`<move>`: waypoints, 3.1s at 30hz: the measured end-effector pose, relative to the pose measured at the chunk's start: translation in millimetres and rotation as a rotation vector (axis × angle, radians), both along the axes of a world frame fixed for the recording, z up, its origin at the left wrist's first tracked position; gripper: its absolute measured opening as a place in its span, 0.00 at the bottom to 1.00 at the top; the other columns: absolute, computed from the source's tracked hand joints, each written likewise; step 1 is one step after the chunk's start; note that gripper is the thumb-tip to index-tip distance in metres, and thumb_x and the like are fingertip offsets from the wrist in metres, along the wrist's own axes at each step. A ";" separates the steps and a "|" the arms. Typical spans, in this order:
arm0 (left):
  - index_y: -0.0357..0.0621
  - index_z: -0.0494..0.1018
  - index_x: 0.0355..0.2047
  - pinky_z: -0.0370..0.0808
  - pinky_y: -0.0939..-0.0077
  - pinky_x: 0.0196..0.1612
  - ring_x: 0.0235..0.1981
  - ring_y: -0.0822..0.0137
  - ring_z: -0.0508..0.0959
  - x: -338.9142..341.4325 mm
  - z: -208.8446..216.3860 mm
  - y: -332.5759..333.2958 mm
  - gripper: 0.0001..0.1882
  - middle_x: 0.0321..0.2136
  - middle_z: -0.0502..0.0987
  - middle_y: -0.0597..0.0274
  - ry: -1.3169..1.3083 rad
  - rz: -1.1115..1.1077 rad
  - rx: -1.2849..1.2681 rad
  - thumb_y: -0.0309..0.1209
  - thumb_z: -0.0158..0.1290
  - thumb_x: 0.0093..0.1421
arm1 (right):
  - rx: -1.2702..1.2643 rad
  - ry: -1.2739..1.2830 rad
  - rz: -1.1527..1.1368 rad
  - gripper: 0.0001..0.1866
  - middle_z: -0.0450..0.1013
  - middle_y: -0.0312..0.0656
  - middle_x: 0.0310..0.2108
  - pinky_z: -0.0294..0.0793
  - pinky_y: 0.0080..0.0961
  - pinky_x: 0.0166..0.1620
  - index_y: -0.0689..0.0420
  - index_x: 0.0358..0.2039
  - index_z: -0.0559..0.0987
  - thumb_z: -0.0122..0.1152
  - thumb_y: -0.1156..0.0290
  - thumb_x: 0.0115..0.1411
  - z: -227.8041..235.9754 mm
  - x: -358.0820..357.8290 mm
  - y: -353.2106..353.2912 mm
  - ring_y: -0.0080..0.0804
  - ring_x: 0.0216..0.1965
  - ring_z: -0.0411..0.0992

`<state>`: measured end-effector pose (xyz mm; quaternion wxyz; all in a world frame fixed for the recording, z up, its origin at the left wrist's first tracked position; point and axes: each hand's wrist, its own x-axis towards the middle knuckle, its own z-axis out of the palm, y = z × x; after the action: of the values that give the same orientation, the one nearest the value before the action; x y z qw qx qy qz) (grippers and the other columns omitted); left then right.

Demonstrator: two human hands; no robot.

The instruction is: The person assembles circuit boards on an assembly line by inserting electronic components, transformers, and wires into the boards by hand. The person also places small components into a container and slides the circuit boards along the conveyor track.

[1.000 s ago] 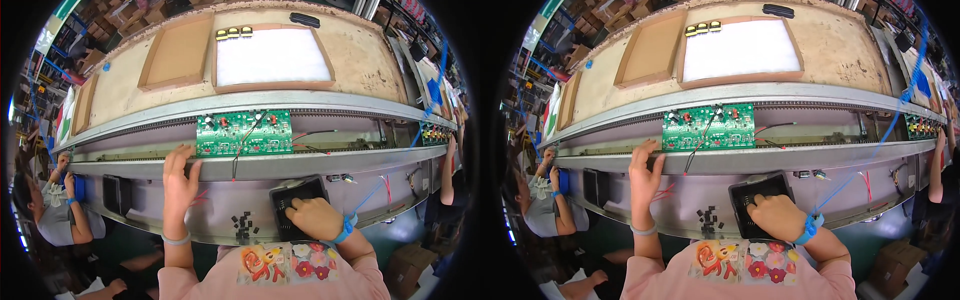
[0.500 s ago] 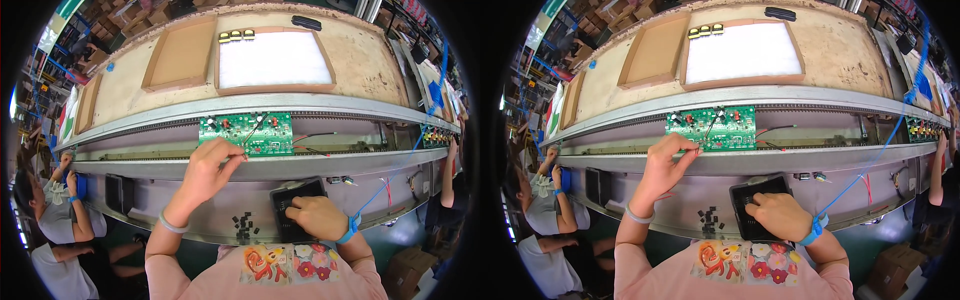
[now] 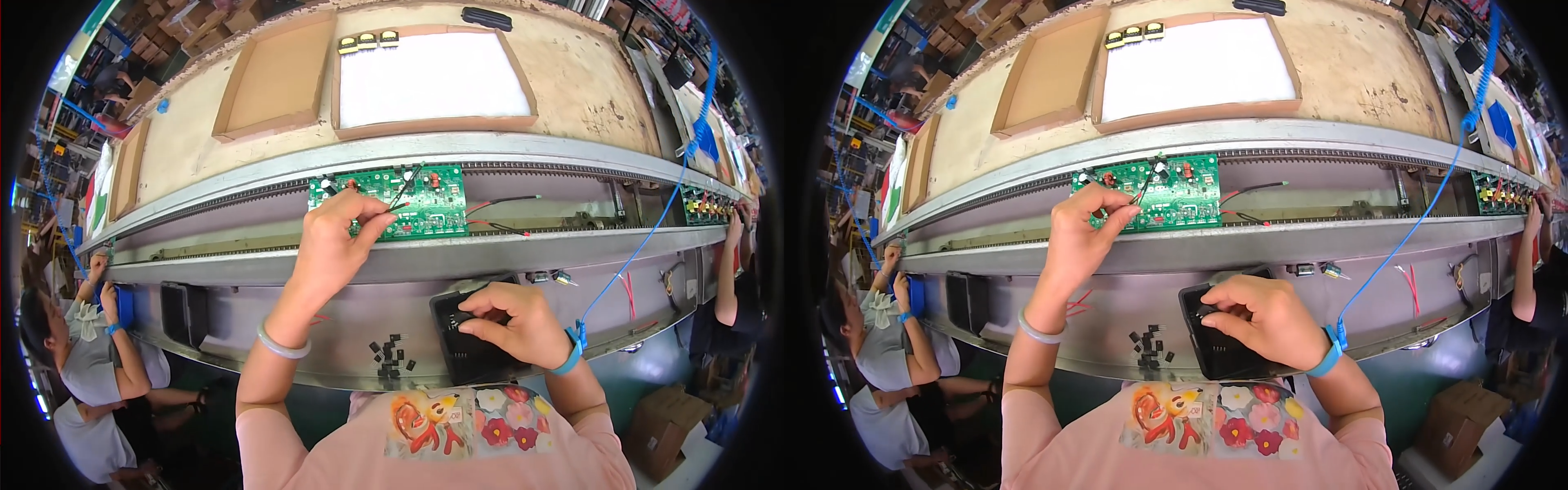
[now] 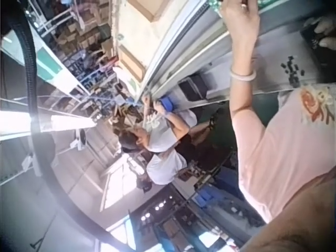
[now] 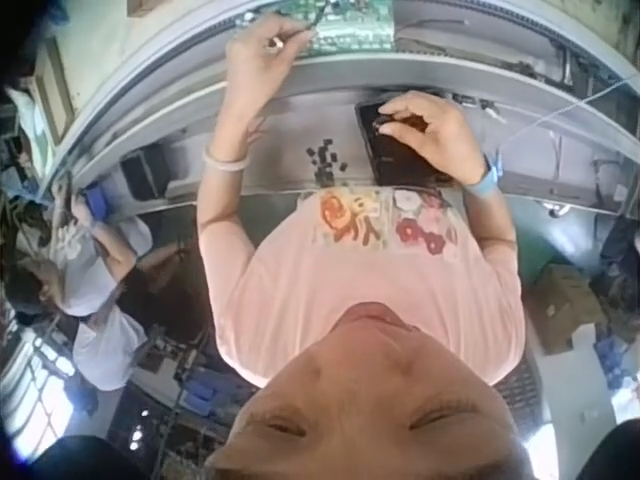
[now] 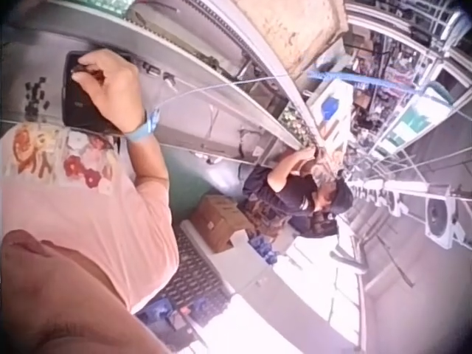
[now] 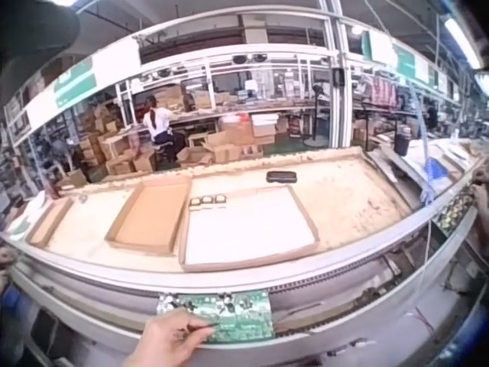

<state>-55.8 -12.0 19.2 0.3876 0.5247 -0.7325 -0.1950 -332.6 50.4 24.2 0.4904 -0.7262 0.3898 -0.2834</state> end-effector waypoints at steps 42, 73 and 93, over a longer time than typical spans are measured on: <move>0.40 0.78 0.37 0.78 0.70 0.38 0.35 0.60 0.81 -27.0 8.5 104.6 0.16 0.35 0.80 0.55 0.164 -0.152 0.120 0.17 0.69 0.48 | 0.184 -0.099 -0.017 0.21 0.78 0.39 0.34 0.81 0.20 0.40 0.61 0.52 0.78 0.68 0.82 0.58 -2.5 10.8 5.5 0.22 0.35 0.78; 0.36 0.74 0.49 0.76 0.55 0.53 0.50 0.41 0.78 91.2 28.7 -184.4 0.15 0.46 0.79 0.41 -0.391 0.220 -0.141 0.21 0.52 0.60 | -0.367 0.302 -0.022 0.06 0.75 0.34 0.23 0.70 0.20 0.29 0.63 0.32 0.80 0.67 0.74 0.58 129.2 -9.4 -167.1 0.18 0.25 0.71; 0.47 0.76 0.42 0.71 0.56 0.47 0.45 0.52 0.75 66.5 -1.2 -280.4 0.12 0.37 0.80 0.54 -0.833 0.310 -0.187 0.25 0.51 0.57 | -0.751 0.662 0.055 0.23 0.74 0.56 0.46 0.75 0.45 0.51 0.59 0.45 0.72 0.70 0.76 0.49 -5.4 156.6 -403.0 0.57 0.46 0.75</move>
<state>10.7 -292.4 18.0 0.1304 0.6247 -0.7531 0.1602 -176.1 -352.7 18.7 0.0524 -0.9136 0.3760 -0.1455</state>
